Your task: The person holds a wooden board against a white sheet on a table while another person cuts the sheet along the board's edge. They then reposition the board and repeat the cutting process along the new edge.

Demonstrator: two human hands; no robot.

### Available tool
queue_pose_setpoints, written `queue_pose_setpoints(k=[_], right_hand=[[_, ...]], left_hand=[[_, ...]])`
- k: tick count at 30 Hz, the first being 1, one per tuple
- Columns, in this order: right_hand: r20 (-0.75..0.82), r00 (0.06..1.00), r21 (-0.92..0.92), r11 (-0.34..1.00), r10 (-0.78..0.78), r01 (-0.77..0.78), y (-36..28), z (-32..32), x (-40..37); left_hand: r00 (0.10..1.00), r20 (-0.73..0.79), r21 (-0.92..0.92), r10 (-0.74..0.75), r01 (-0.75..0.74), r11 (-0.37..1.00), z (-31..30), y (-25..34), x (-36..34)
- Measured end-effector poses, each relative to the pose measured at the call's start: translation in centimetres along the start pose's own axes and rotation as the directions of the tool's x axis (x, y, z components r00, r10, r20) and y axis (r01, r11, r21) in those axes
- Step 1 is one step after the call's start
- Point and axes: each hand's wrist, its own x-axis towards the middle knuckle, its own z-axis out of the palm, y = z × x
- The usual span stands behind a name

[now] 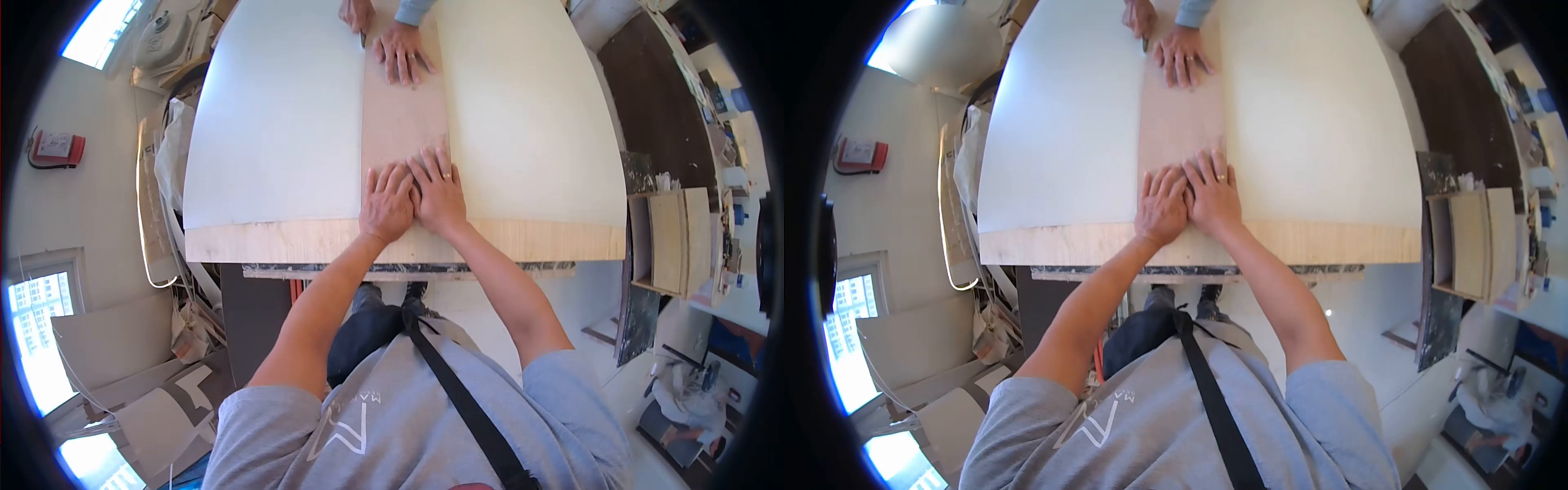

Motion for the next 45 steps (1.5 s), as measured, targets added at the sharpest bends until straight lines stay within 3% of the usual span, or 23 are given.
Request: queue_pose_setpoints(k=[2,27,40,45], right_hand=[[0.011,1.000,-0.005,1.000,-0.002,0.002,0.06,-0.04,0.08],[0.069,0.998,-0.053,0.999,0.008,-0.004,-0.07,-0.17,0.12],[0.024,0.999,-0.043,0.999,-0.023,0.024,-0.08,-0.26,0.07],[-0.025,0.999,-0.037,0.999,-0.020,0.019,-0.02,-0.03,0.00]], left_hand=[[0.999,0.053,-0.011,-0.010,0.011,1.000,0.16,-0.27,-0.02],[0.999,0.036,-0.007,-0.025,0.025,1.000,0.28,-0.13,-0.25],[0.999,-0.032,-0.009,-0.020,0.020,1.000,0.30,0.03,-0.18],[1.000,0.017,-0.012,-0.019,0.019,1.000,0.71,-0.20,-0.17]])
